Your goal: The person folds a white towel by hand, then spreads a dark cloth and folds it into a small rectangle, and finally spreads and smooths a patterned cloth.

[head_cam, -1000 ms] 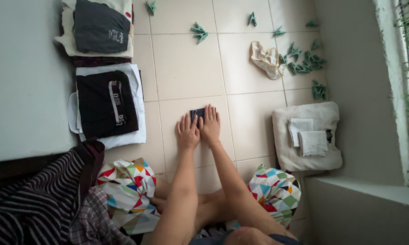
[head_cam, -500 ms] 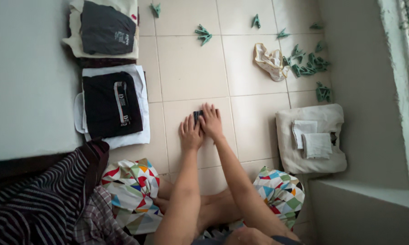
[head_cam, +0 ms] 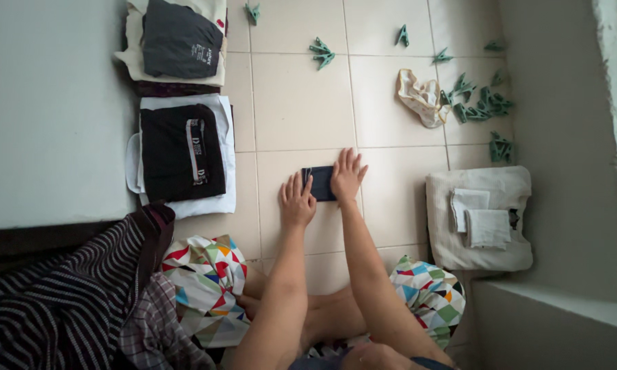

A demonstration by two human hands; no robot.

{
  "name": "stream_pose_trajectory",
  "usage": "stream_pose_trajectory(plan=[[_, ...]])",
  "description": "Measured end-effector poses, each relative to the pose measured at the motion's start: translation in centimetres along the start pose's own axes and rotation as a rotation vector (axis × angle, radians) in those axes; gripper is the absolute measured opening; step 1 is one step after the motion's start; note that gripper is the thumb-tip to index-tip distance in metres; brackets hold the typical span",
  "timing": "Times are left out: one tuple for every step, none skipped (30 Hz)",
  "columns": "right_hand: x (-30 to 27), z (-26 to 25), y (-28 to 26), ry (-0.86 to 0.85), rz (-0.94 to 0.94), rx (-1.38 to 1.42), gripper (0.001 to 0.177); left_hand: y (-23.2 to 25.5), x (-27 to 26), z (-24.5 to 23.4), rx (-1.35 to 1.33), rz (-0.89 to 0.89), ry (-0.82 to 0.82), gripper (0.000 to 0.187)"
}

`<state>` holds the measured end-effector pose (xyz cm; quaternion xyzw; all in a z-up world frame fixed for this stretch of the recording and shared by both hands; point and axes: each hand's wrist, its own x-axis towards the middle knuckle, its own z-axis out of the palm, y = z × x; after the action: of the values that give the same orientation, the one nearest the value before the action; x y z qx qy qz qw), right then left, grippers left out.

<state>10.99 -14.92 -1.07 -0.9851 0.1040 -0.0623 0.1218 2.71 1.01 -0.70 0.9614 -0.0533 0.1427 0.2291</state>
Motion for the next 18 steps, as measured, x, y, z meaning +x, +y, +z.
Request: stream_pose_trajectory(plan=[[0.0,-0.2,0.5,0.000,0.004,-0.002,0.059,0.0,0.0,-0.1,0.003,-0.003,-0.004,0.059],[0.2,-0.4,0.9,0.031,0.012,-0.022,0.057,0.0,0.1,-0.2,0.007,-0.006,-0.006,0.059],[0.2,-0.6,1.1,0.063,0.020,-0.043,0.055,0.0,0.0,-0.3,0.006,-0.004,-0.006,0.059],[0.1,-0.6,1.0,0.066,0.019,-0.043,0.055,0.1,0.1,-0.4,0.003,-0.013,-0.016,0.061],[-0.3,-0.6,0.9,0.127,-0.093,-0.001,0.055,0.1,0.2,-0.4,0.000,-0.021,-0.025,0.064],[-1.1,-0.8,1.1,0.184,-0.207,0.036,0.054,0.3,0.2,-0.4,-0.005,-0.023,-0.024,0.064],[-2.2,-0.6,0.8,0.149,-0.299,0.063,0.054,0.2,0.2,-0.4,0.006,-0.030,-0.035,0.063],[-3.3,-0.3,0.0,0.116,-0.397,0.091,0.053,0.1,0.3,-0.3,0.019,-0.038,-0.041,0.062],[-5.2,-0.2,-0.6,-0.059,-0.433,0.082,0.059,0.0,0.3,-0.2,0.017,-0.043,-0.035,0.062],[-6.7,-0.2,-1.0,-0.235,-0.465,0.072,0.064,0.0,0.1,-0.1,0.011,-0.043,-0.039,0.064],[-7.1,-0.2,-1.3,-0.234,-0.471,0.069,0.064,0.0,0.0,0.0,0.005,-0.043,-0.044,0.065],[-7.6,-0.2,-1.4,-0.174,-0.425,0.138,0.060,-0.1,-0.2,0.1,0.002,-0.045,-0.042,0.065],[-7.7,-0.3,-1.4,-0.113,-0.379,0.207,0.057,-0.2,-0.3,0.3,0.019,-0.042,-0.033,0.065],[-7.4,-0.4,-1.5,-0.111,-0.379,0.206,0.057,-0.3,-0.3,0.5,0.039,-0.036,-0.023,0.064],[-7.0,-0.4,-1.6,-0.098,-0.351,0.156,0.060,-0.2,-0.2,0.7,0.038,-0.035,-0.021,0.064],[-6.6,-0.4,-1.8,-0.086,-0.325,0.109,0.063,-0.3,-0.2,0.7,0.030,-0.034,-0.033,0.064],[-6.0,-0.5,-1.8,-0.084,-0.326,0.112,0.063,-0.4,-0.1,0.8,0.023,-0.034,-0.045,0.065],[-5.4,-0.7,-1.6,-0.127,-0.293,0.068,0.066,-0.5,-0.1,0.9,0.029,-0.032,-0.046,0.065]])
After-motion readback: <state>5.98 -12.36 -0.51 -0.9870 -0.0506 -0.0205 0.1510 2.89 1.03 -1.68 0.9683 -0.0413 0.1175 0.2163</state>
